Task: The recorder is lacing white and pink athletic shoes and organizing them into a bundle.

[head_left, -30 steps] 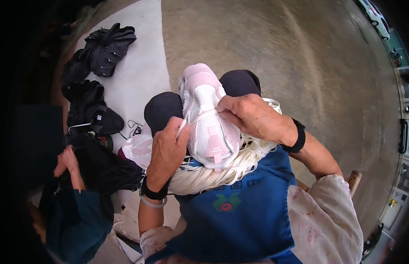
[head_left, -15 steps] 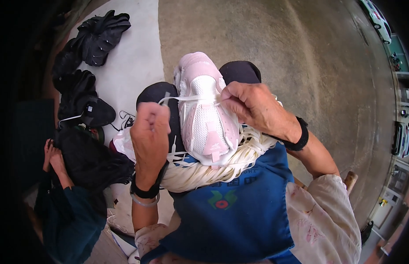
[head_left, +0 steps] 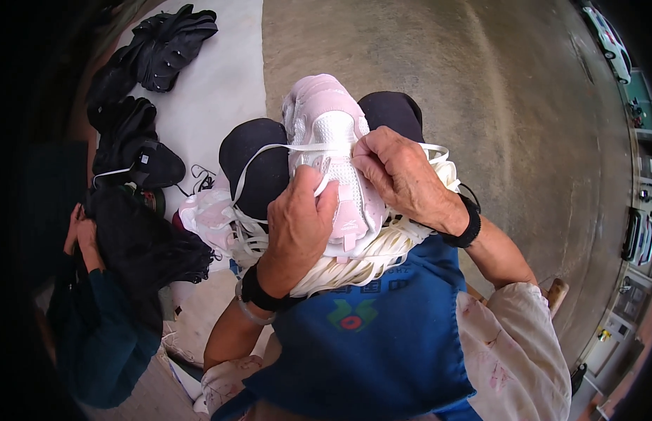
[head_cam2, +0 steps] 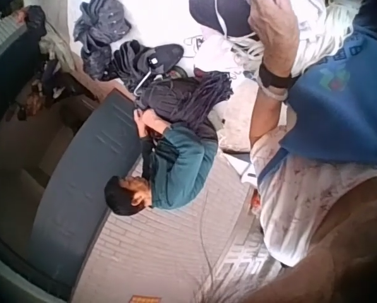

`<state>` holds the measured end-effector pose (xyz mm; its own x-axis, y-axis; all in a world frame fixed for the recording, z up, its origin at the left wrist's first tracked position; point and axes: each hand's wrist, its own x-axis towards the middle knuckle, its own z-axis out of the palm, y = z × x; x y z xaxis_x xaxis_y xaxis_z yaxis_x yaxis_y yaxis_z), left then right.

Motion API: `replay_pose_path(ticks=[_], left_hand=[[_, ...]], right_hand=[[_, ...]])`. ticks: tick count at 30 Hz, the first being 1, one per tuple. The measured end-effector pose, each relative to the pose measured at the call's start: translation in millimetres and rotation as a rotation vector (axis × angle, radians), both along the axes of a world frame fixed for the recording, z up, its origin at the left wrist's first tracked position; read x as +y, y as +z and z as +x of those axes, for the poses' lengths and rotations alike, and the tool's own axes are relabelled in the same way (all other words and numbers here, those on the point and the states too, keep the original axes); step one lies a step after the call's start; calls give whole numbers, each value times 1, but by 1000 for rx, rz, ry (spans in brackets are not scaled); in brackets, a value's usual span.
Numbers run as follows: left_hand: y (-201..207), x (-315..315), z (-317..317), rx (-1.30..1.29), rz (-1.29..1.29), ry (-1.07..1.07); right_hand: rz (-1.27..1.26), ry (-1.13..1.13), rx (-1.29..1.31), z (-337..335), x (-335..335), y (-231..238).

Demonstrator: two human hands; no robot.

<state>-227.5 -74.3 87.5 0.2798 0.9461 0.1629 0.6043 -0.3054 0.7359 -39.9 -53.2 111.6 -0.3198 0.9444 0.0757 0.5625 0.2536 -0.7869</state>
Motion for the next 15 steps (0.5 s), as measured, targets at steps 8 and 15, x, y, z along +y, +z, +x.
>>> replay_pose_path(ticks=[8, 15], left_hand=[[-8, -2, 4, 75, 55, -11], [-12, -6, 8, 195, 136, 37]], right_hand=[[60, 36, -23, -1, -2, -5], [173, 12, -15, -11, 5, -17]])
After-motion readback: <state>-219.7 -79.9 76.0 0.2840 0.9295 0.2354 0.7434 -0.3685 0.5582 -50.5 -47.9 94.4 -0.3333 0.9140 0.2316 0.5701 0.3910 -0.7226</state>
